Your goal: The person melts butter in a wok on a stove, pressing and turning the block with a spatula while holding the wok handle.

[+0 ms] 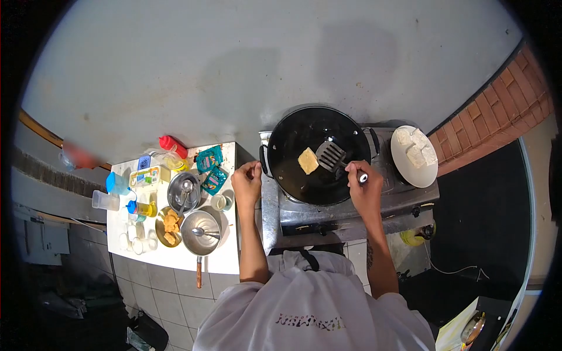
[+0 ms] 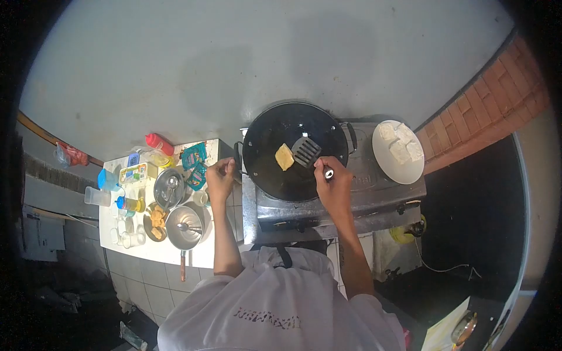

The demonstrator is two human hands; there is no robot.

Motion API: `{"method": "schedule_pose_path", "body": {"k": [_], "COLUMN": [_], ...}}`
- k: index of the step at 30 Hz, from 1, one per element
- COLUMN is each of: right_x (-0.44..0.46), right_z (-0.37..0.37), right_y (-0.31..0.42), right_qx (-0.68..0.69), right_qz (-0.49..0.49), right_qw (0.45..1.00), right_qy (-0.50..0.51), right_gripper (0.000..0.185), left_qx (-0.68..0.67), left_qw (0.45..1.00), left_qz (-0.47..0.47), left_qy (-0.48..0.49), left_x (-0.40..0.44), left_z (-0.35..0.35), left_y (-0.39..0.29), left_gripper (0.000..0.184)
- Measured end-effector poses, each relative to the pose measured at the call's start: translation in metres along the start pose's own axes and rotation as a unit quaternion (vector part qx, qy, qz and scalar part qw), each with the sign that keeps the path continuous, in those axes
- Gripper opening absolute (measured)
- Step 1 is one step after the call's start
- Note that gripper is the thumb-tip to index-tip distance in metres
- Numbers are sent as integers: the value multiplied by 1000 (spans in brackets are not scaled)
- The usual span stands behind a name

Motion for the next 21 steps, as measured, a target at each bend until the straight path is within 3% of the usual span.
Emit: {"method": "schedule_pose_path", "body": {"k": [4,14,17,19,21], "right_x": [1,-3,-5,-8,-11], "right_z": [-2,-3,-6,-8,-11], "right_y": [2,3,7,9,5], "right_qx": [-9,7,13,16,16], "right_qz": [42,40,34,-20,-24], "right_qw": [999,999,999,1000,1000], "right_qy": [-16,-19,-22,2,10], "right_gripper": [15,16,16,12,12], "left_qx": [4,5,18,34,19], "left_qw": [1000,1000,1000,998,999], "left_qz": [6,-1,24,45,-11], "left_qy": [2,-9,-2,8,-37], "left_x": [0,-2,-2,-1,1], "left_z": [1,6,12,12,19], "left_y": [-2,-12,-18,-15,-20], "left_gripper": [19,20,21,22,19]}}
Point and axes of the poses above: each hand's wrist, its own x-axis towards the middle knuckle, its own z-axis out of the back of the hand, y = z × x, the point moved 5 cm from there along x, towards the middle knuckle, and after that the axes turned 7 degrees about z, right-handed, at the moved point
